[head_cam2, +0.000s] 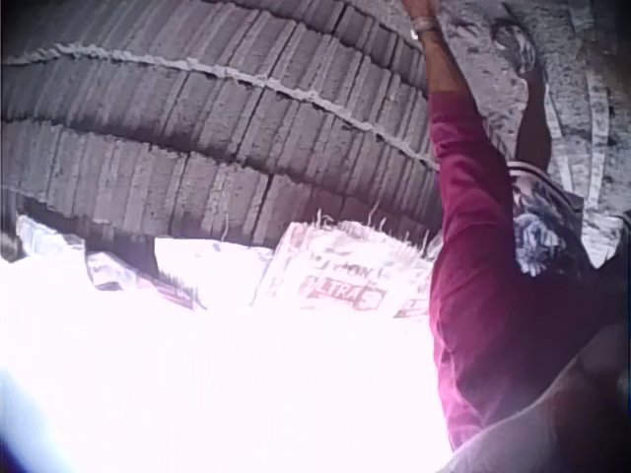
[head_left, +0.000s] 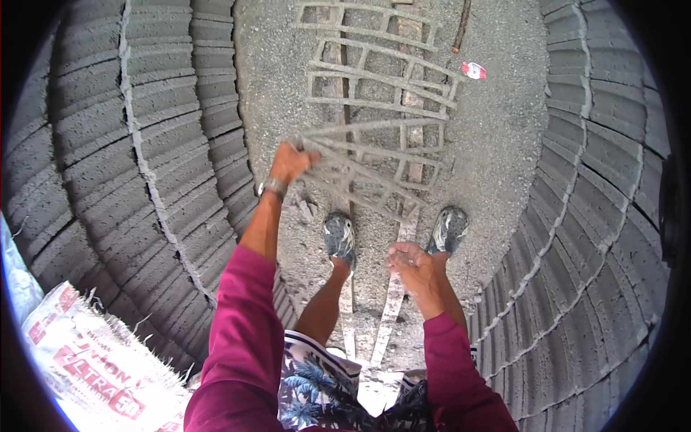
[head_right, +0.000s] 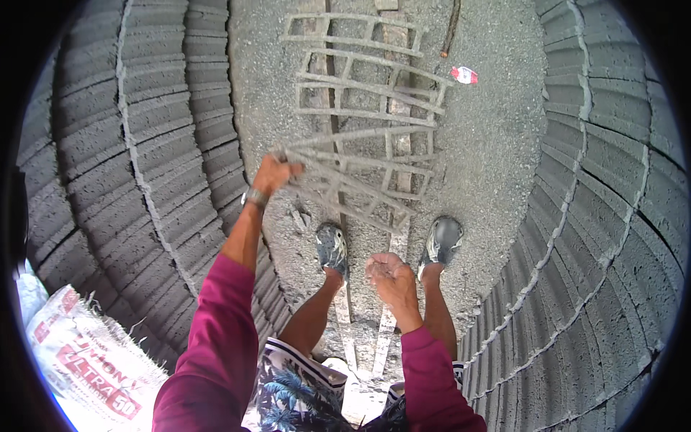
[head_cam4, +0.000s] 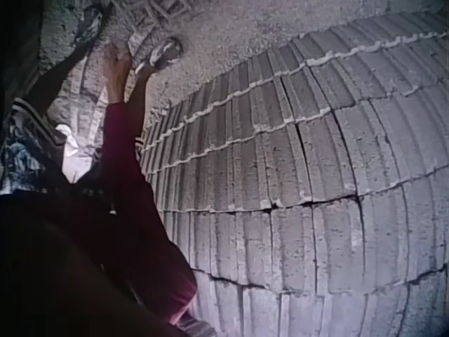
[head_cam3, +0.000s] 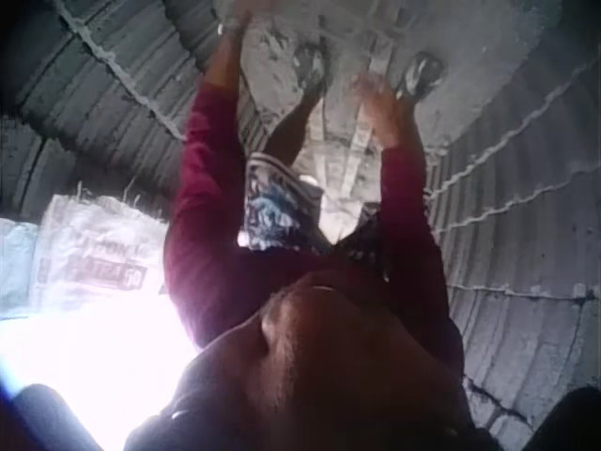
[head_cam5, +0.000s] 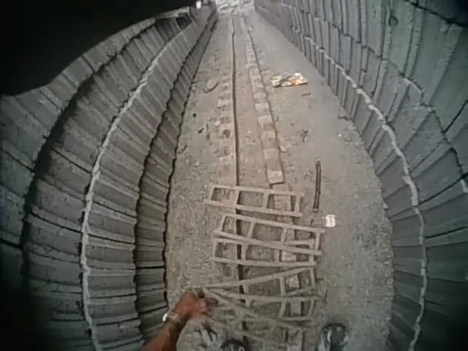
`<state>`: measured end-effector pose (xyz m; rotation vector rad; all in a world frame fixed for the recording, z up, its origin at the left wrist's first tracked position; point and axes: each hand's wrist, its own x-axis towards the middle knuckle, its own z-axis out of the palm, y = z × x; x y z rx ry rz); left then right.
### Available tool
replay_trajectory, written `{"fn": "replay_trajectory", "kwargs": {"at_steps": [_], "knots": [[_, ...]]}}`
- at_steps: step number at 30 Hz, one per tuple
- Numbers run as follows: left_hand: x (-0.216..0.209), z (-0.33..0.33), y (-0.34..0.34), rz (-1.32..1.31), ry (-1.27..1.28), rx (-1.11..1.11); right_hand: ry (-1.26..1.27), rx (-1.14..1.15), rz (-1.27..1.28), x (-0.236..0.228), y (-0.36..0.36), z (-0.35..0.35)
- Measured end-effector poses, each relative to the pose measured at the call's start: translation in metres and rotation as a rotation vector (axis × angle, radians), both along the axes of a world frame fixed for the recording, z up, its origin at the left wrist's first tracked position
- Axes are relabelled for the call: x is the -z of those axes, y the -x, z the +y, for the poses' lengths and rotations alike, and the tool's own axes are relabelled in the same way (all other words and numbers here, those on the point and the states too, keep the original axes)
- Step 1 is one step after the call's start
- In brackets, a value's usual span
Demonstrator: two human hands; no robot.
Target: The person moves several hollow blocks from one stack to another by hand, and then carries a block to a final location and places it down.
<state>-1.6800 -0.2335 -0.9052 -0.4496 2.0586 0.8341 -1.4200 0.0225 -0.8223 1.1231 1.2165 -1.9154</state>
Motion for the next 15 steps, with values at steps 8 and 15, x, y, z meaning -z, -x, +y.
{"fn": "replay_trajectory", "kwargs": {"at_steps": [8, 15], "knots": [[-0.242, 0.065, -0.047, 0.347, -0.111, 0.086, 0.08, 0.043, -0.176, -0.01, -0.043, 0.037], [-0.331, 0.042, 0.001, 0.472, -0.321, -0.705, -0.11, 0.094, -0.229, 0.01, -0.007, 0.068]]}}
